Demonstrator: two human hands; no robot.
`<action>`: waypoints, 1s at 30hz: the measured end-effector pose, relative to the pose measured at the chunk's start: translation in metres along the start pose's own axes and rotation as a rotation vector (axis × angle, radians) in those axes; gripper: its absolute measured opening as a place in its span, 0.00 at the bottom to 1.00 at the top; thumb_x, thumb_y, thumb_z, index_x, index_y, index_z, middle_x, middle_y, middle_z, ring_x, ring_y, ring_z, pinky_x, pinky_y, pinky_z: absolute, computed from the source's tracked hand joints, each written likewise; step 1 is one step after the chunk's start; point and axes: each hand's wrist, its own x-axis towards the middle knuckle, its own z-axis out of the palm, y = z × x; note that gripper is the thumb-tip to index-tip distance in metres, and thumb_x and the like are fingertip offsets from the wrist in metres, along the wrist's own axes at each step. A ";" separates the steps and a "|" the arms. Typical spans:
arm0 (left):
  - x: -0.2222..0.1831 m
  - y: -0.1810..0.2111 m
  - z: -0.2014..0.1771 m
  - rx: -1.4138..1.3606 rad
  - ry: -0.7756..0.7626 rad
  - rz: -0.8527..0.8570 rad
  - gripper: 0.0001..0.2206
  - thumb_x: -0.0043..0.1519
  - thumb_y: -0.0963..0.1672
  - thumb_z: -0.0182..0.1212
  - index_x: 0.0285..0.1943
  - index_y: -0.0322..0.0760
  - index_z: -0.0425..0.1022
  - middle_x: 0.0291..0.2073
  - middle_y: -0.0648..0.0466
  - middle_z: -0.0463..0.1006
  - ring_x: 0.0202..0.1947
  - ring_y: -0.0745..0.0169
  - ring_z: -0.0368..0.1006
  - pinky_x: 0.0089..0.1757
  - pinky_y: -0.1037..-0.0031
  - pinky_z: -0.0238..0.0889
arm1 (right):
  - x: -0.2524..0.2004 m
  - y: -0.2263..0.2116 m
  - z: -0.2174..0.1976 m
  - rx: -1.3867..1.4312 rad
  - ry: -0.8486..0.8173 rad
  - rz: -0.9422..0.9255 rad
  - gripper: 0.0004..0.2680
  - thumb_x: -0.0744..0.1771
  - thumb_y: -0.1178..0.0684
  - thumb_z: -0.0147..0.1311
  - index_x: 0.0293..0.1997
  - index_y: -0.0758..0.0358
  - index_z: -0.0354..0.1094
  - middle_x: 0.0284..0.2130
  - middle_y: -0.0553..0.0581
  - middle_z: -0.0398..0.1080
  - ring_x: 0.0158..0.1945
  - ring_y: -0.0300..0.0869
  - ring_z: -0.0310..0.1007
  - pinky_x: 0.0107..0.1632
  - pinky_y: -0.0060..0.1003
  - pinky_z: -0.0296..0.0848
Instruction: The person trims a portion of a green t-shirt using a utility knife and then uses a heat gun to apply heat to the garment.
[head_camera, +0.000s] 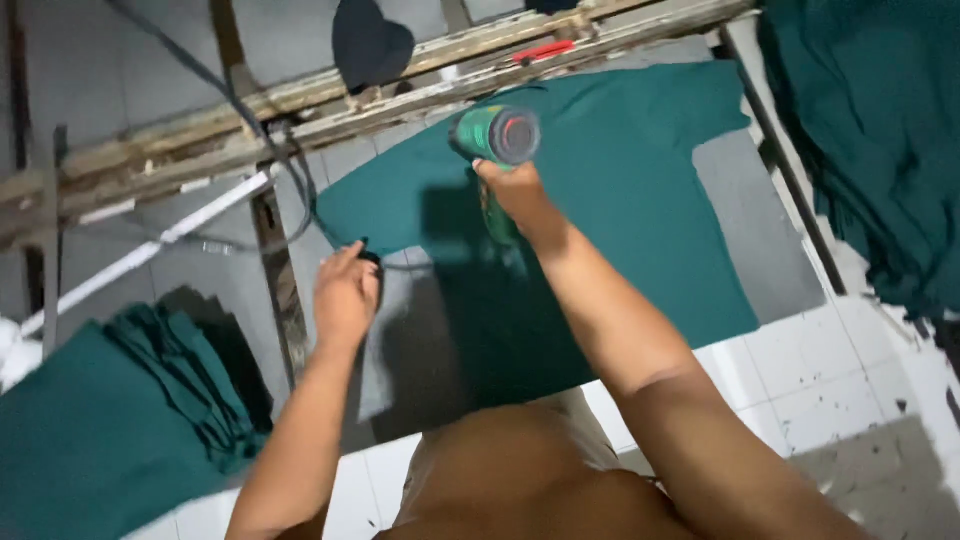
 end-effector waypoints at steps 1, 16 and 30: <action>-0.022 0.017 0.004 0.011 0.004 -0.030 0.06 0.62 0.44 0.57 0.40 0.47 0.81 0.64 0.58 0.76 0.65 0.50 0.69 0.67 0.52 0.54 | -0.003 -0.005 -0.008 -0.006 -0.032 0.004 0.11 0.60 0.49 0.64 0.14 0.56 0.69 0.09 0.56 0.68 0.15 0.43 0.75 0.24 0.38 0.74; -0.210 0.125 0.027 -0.014 0.180 -0.788 0.22 0.62 0.46 0.64 0.67 0.44 0.70 0.77 0.40 0.55 0.76 0.25 0.46 0.67 0.33 0.39 | 0.022 -0.031 -0.065 -0.268 -0.358 -0.057 0.13 0.65 0.51 0.56 0.17 0.59 0.68 0.15 0.57 0.71 0.21 0.45 0.77 0.34 0.46 0.74; -0.166 0.073 0.047 0.139 0.240 -1.421 0.33 0.74 0.60 0.38 0.81 0.42 0.49 0.77 0.41 0.53 0.78 0.40 0.44 0.70 0.46 0.33 | 0.046 -0.012 -0.129 0.013 -0.563 -0.015 0.08 0.68 0.49 0.61 0.32 0.59 0.73 0.20 0.59 0.73 0.25 0.50 0.78 0.35 0.51 0.78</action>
